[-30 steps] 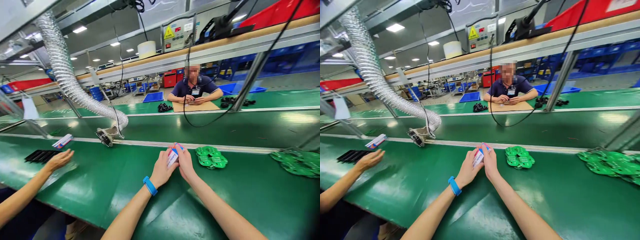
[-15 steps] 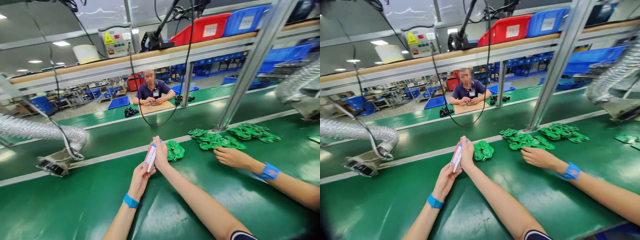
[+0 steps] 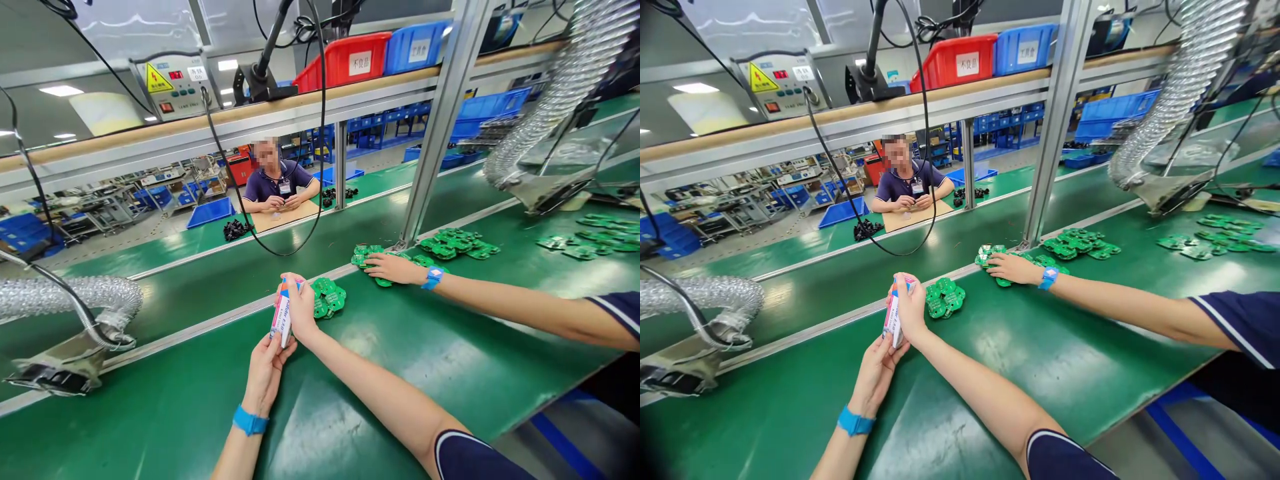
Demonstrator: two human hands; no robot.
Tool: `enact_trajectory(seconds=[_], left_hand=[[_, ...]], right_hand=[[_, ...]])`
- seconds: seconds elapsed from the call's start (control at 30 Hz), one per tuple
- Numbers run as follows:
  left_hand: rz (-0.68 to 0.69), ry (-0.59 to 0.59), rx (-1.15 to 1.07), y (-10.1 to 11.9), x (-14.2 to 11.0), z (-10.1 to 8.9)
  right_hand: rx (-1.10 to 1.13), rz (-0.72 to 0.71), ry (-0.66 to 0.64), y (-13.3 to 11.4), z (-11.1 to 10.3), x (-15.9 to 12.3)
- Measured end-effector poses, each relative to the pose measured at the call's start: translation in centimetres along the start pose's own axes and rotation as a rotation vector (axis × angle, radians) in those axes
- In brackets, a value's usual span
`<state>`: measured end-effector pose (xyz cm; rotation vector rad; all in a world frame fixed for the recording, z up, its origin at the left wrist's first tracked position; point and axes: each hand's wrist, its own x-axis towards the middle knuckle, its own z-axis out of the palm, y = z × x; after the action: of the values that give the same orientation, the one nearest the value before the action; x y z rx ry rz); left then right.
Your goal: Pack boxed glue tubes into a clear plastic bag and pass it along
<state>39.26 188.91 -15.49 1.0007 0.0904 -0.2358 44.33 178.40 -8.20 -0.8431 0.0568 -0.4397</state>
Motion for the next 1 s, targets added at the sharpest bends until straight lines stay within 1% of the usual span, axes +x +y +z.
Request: enact_trajectory(seconds=[0.1,0.17,0.2,0.23,0.3,0.4,0.5,0.57,0.63,0.8,0.9,1.0], left_hand=[[-0.014,0.116,0.039,-0.5,0.0,-0.2],[-0.003,0.193,0.058,-0.8,0.0,-0.3],[0.000,0.208,0.065,-0.9,0.0,-0.3],[0.003,0.204,0.064,-0.9,0.0,-0.4],[0.003,0.159,0.018,-0.8,0.2,-0.4],[-0.055,0.123,-0.163,-0.2,0.7,-0.2],[-0.150,0.179,-0.294,0.3,1.0,-0.3],[-0.168,0.211,-0.330,0.5,0.9,-0.6],[-0.173,0.189,-0.355,0.6,0.6,-1.0],[-0.172,-0.002,-0.361,0.2,0.1,-1.6],[-0.138,-0.012,-0.277,0.1,0.3,-1.6],[-0.093,-0.039,-0.144,0.5,0.8,-2.0]], right_hand=[[-0.026,-0.057,-0.032,0.0,0.0,-0.5],[-0.092,-0.121,-0.109,0.0,0.0,-0.9],[-0.119,-0.143,-0.146,0.0,0.0,-1.1],[-0.134,-0.153,-0.170,-0.1,0.1,-1.2],[-0.135,-0.159,-0.178,-0.4,0.1,-1.4],[-0.184,-0.190,-0.201,-0.7,0.1,-1.8],[-0.253,-0.233,-0.288,-0.8,0.2,-2.2],[-0.257,-0.256,-0.344,-0.9,0.2,-2.4],[-0.250,-0.289,-0.369,-1.2,0.3,-2.5],[-0.252,-0.356,-0.391,-3.5,0.6,-2.9],[-0.286,-0.369,-0.404,-5.1,0.8,-3.5],[-0.307,-0.387,-0.390,-6.0,0.8,-3.7]])
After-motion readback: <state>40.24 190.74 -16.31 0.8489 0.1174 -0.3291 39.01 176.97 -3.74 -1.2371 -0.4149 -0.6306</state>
